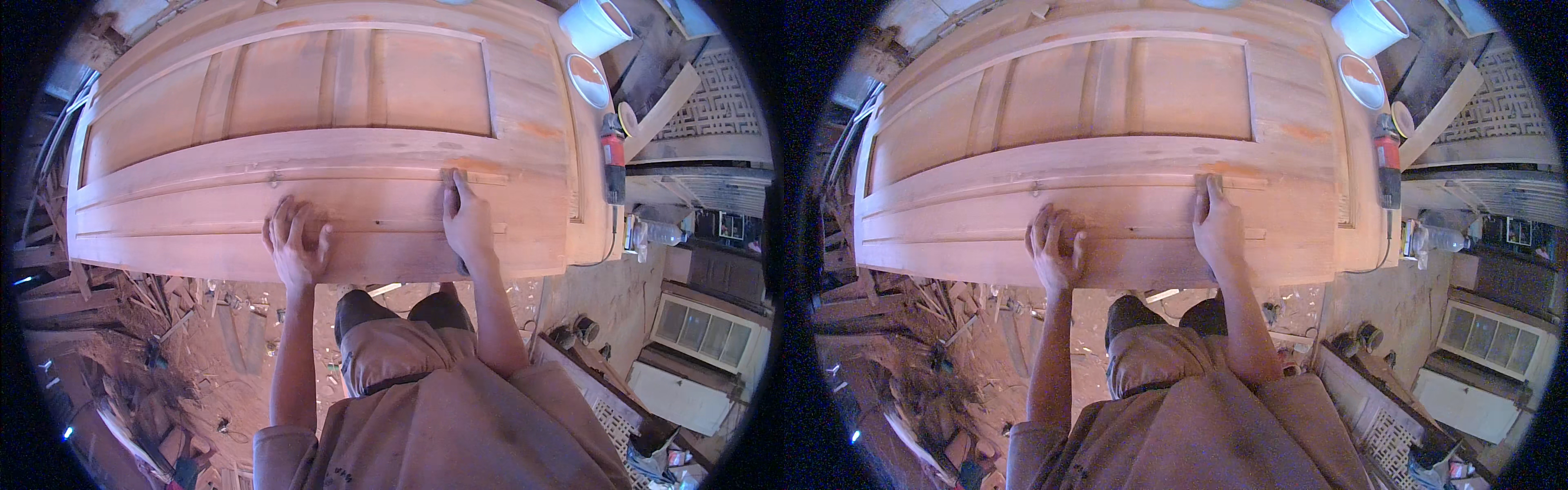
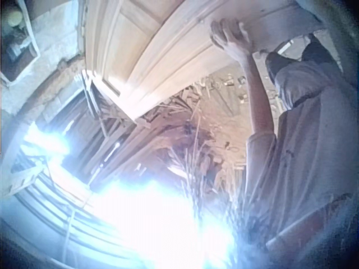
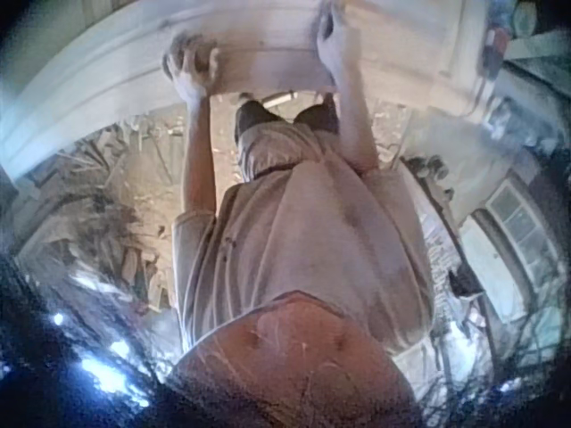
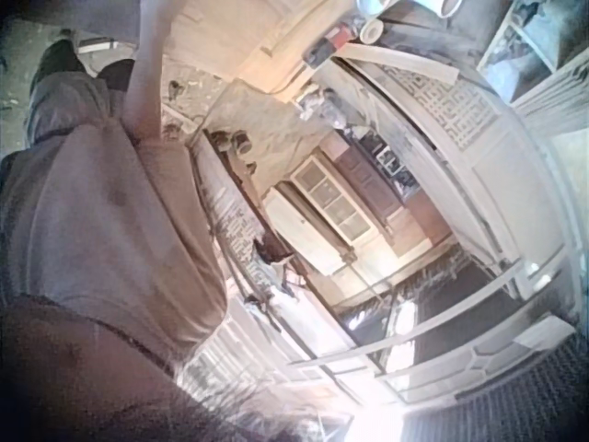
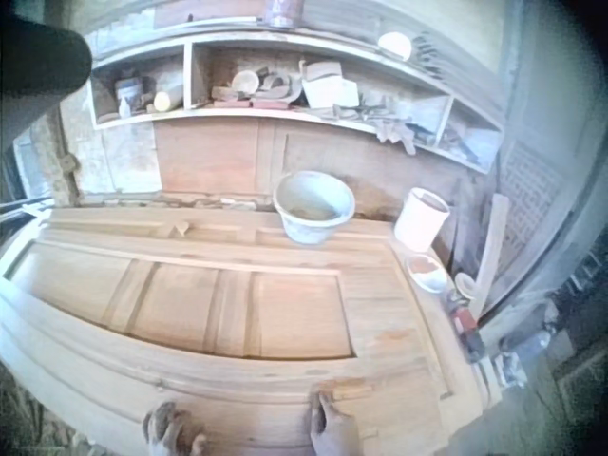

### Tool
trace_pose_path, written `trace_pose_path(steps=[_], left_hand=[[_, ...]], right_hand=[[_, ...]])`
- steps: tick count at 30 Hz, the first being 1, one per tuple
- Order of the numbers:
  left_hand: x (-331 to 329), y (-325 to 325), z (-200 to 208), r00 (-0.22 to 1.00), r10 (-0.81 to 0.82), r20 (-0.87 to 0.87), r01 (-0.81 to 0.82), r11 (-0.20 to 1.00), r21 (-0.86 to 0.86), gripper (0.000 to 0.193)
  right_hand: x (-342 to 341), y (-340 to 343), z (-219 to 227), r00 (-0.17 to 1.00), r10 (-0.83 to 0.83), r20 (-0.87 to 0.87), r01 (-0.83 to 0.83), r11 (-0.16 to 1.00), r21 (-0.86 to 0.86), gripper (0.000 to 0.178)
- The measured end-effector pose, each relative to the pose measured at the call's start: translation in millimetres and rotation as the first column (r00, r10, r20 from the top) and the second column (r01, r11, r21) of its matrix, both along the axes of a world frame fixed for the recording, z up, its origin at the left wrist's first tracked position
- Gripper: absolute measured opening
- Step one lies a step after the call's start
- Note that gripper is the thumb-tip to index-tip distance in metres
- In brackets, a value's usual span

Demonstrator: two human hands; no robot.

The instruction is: The person sands the surface of a wooden door using a power sander, then applies a wood filler or paste to gaps and imperfections on the door using a putty knife and their hands.

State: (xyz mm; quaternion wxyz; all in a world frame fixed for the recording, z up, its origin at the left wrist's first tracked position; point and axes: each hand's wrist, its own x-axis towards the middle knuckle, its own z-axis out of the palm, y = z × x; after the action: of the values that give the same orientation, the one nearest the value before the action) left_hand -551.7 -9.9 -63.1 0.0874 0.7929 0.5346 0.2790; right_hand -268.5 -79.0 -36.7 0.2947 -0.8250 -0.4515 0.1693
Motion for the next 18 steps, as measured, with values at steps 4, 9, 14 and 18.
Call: trace_pose_path(steps=[4, 9, 14, 18], left_hand=[[0.4, -2.5, 1.7, 1.0, -0.014, -0.001, 0.014, 1.0, -0.016, 0.046], [1.5, -0.7, 1.5, 1.0, -0.007, 0.002, 0.007, 0.999, -0.037, 0.046], [-4.1, -1.9, -0.7, 1.0, 0.014, -0.004, -0.014, 0.999, -0.038, 0.045], [2.4, -3.3, 2.1, 0.999, 0.035, 0.021, -0.034, 0.999, -0.032, 0.045]], right_hand=[[-8.2, 11.1, 17.9, 0.999, -0.03, 0.022, 0.032, 0.995, -0.096, 0.041], [-17.8, 13.1, 15.4, 1.0, -0.017, 0.019, 0.02, 0.978, -0.206, 0.041], [-1.8, 27.5, 29.6, 0.987, 0.157, -0.022, -0.159, 0.982, -0.106, 0.042], [-20.6, 24.6, -4.3, 0.998, 0.055, 0.027, -0.055, 0.998, 0.017, 0.042]])
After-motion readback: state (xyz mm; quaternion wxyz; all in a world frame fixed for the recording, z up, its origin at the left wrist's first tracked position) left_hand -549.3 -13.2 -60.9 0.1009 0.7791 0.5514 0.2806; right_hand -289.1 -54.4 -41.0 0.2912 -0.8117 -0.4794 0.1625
